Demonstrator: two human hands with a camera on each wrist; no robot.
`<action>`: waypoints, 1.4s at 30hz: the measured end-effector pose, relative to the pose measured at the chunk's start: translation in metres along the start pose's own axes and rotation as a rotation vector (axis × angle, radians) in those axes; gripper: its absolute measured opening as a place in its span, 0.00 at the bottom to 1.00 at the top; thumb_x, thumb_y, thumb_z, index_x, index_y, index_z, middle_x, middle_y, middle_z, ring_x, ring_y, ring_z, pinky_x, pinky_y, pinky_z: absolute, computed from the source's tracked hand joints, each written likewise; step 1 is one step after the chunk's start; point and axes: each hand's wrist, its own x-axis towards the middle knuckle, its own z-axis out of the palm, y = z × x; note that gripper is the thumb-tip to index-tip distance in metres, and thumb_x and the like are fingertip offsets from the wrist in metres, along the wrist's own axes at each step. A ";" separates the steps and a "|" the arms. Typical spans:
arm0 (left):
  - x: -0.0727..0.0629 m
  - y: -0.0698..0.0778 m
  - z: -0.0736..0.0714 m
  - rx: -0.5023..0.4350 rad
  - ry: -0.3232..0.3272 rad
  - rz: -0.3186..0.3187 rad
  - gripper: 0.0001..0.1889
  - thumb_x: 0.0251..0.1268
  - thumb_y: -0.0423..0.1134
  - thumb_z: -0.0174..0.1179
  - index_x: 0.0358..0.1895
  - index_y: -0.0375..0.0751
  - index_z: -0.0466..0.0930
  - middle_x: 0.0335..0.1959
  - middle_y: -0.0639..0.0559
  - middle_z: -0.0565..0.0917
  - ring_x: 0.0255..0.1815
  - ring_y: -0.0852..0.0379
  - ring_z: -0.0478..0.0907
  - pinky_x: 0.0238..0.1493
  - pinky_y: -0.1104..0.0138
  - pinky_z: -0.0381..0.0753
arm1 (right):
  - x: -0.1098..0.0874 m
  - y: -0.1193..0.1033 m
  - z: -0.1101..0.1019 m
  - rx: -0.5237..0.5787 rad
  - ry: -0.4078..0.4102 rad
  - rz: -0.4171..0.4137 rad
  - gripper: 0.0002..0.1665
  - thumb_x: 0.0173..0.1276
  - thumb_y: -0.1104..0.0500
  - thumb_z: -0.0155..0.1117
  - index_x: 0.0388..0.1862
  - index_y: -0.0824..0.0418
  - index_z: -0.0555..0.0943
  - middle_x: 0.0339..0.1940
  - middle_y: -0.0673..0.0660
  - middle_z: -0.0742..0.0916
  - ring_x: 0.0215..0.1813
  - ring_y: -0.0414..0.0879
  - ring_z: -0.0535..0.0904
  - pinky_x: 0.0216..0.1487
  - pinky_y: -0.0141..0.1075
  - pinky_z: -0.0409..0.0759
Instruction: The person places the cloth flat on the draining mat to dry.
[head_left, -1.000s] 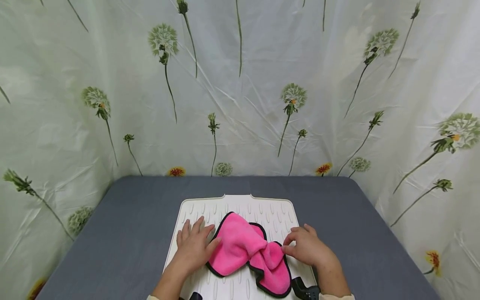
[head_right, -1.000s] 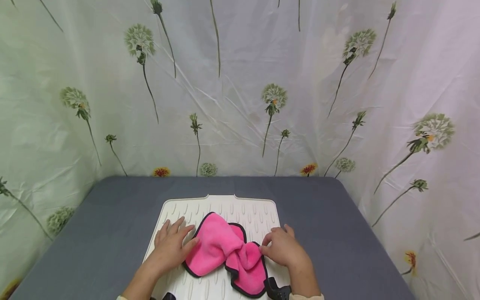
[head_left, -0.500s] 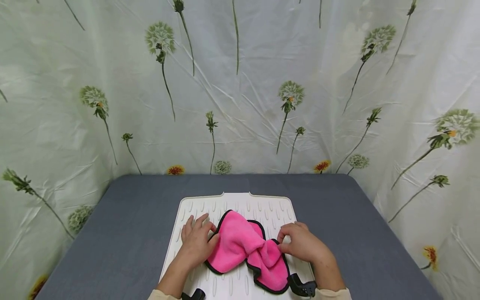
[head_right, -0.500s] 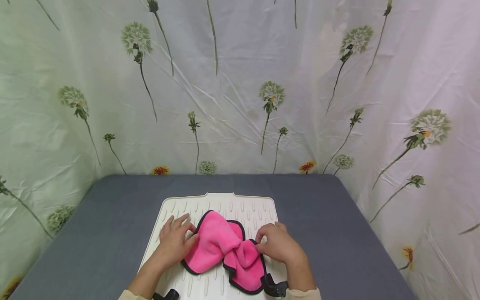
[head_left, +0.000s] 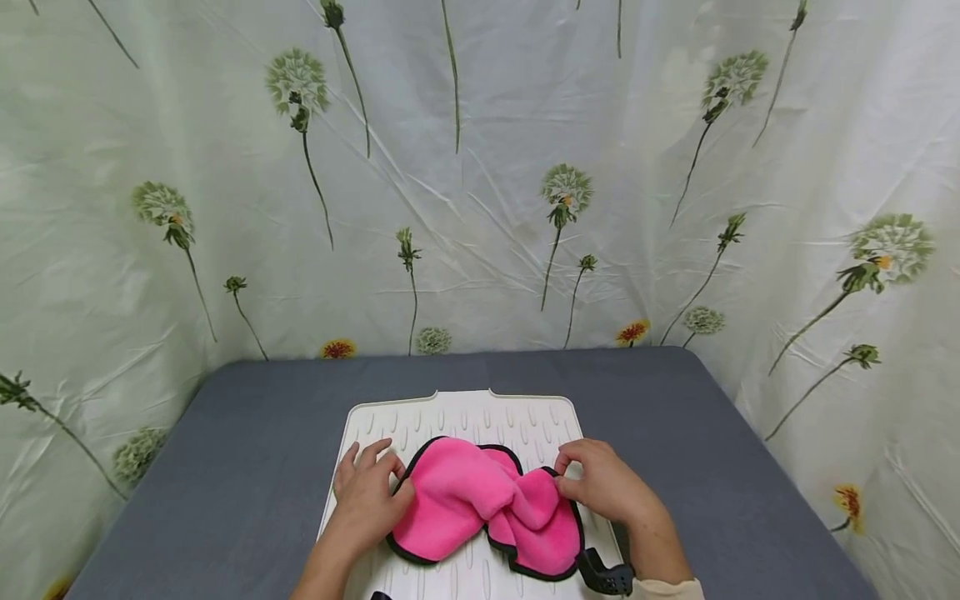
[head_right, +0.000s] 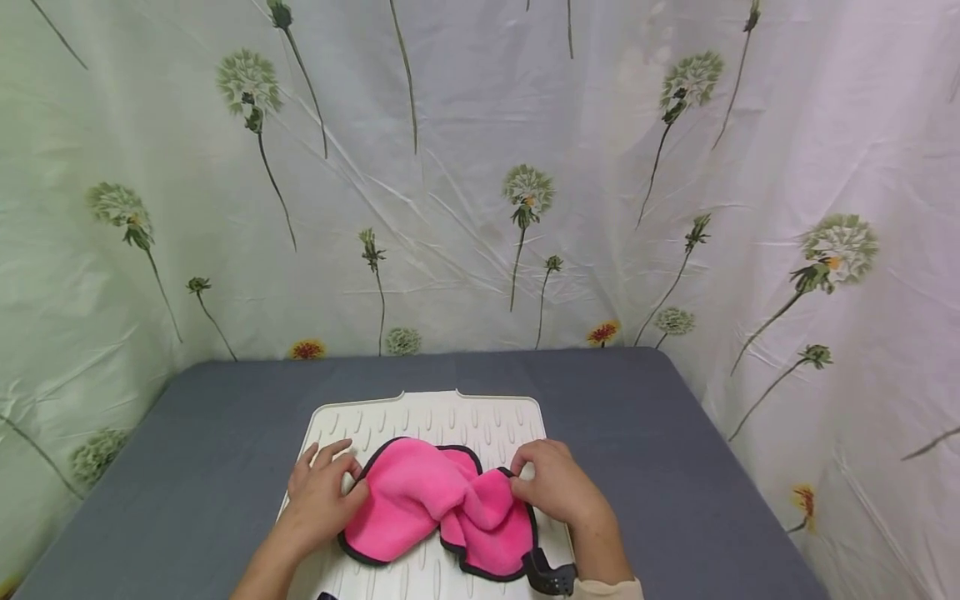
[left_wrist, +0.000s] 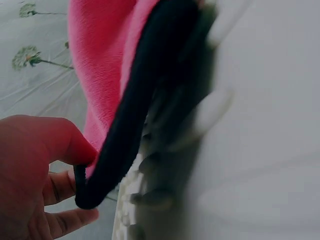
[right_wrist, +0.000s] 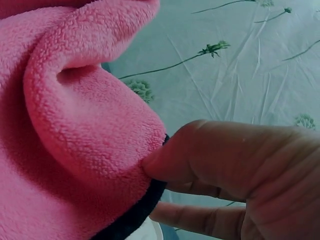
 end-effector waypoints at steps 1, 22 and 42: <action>0.000 0.000 -0.002 0.000 -0.005 -0.002 0.09 0.56 0.34 0.62 0.25 0.50 0.73 0.67 0.34 0.76 0.75 0.21 0.54 0.69 0.27 0.50 | 0.000 0.000 0.000 0.000 0.001 0.017 0.11 0.54 0.61 0.70 0.23 0.46 0.77 0.32 0.43 0.84 0.46 0.46 0.76 0.50 0.45 0.74; 0.001 -0.004 -0.031 0.063 -0.140 -0.038 0.09 0.53 0.38 0.63 0.24 0.51 0.71 0.67 0.33 0.75 0.72 0.20 0.59 0.66 0.26 0.58 | -0.006 0.002 -0.016 0.071 -0.076 0.222 0.08 0.61 0.60 0.70 0.29 0.52 0.78 0.20 0.50 0.73 0.24 0.43 0.67 0.23 0.34 0.64; -0.001 -0.017 -0.052 0.085 -0.225 -0.127 0.07 0.55 0.40 0.62 0.26 0.52 0.73 0.71 0.35 0.72 0.75 0.20 0.53 0.68 0.25 0.53 | 0.004 0.007 0.002 -0.034 0.081 0.257 0.05 0.60 0.61 0.69 0.29 0.54 0.80 0.23 0.50 0.78 0.28 0.43 0.70 0.29 0.37 0.68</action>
